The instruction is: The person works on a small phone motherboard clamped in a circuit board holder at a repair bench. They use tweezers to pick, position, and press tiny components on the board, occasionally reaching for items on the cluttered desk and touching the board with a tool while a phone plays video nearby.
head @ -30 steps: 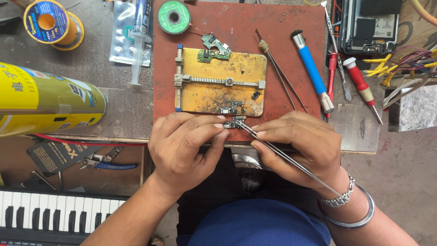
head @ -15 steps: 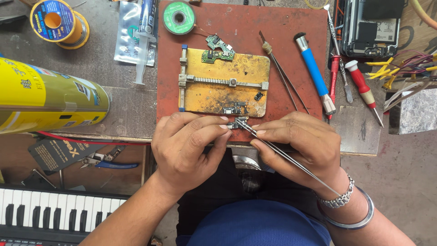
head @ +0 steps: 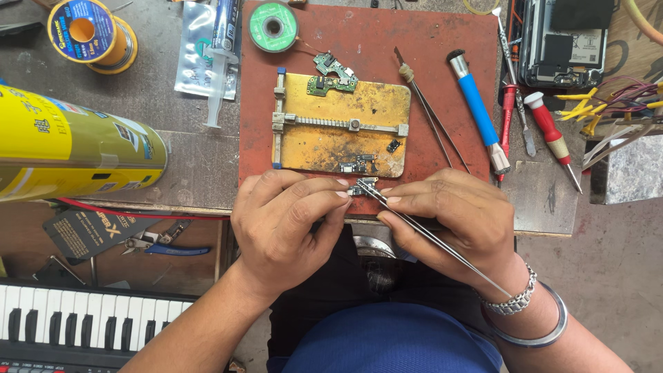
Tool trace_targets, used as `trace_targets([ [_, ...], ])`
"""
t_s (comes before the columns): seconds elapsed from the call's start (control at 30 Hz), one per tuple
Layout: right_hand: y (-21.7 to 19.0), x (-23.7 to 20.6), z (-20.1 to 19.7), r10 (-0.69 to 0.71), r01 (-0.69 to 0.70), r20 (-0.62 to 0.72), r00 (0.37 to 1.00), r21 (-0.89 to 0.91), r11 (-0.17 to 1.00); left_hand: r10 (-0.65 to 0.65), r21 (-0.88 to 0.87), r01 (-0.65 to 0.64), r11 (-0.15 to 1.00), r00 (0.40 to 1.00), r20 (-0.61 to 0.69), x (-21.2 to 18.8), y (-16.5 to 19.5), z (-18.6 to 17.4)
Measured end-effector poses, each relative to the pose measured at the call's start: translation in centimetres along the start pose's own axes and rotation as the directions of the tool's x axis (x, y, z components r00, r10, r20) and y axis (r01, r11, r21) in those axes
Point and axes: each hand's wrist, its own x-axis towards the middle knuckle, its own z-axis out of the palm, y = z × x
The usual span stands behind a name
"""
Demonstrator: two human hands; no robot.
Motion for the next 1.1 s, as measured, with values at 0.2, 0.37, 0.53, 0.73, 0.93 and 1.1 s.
trace_targets([
  [0.2,-0.06,0.08,0.01,-0.022,0.022,0.0,1.0,0.009,1.0,0.001,-0.005,-0.001,1.0,1.0,0.005,0.11,-0.02,-0.17],
  [0.37,-0.15,0.12,-0.05,-0.034,0.034,-0.001,0.999,0.023,0.999,0.006,-0.007,-0.006,1.0,1.0,0.009,0.06,-0.06,-0.32],
  [0.53,-0.17,0.18,-0.04,-0.06,0.06,0.022,0.998,0.012,0.998,0.008,0.004,-0.008,1.0,1.0,0.016,-0.04,-0.11,-0.36],
  [0.73,-0.02,0.24,-0.12,-0.071,0.071,0.027,0.997,0.008,0.997,0.013,-0.003,-0.013,1.0,1.0,0.007,-0.13,-0.22,-0.26],
  [0.93,-0.1,0.37,-0.21,-0.077,0.077,0.036,0.996,0.018,0.997,0.022,-0.033,-0.022,0.999,1.0,-0.013,-0.23,-0.33,-0.17],
  [1.1,-0.11,0.46,-0.22,-0.086,0.085,0.041,0.995,0.024,0.996,0.024,-0.028,-0.025,0.999,1.0,-0.012,-0.27,-0.39,-0.19],
])
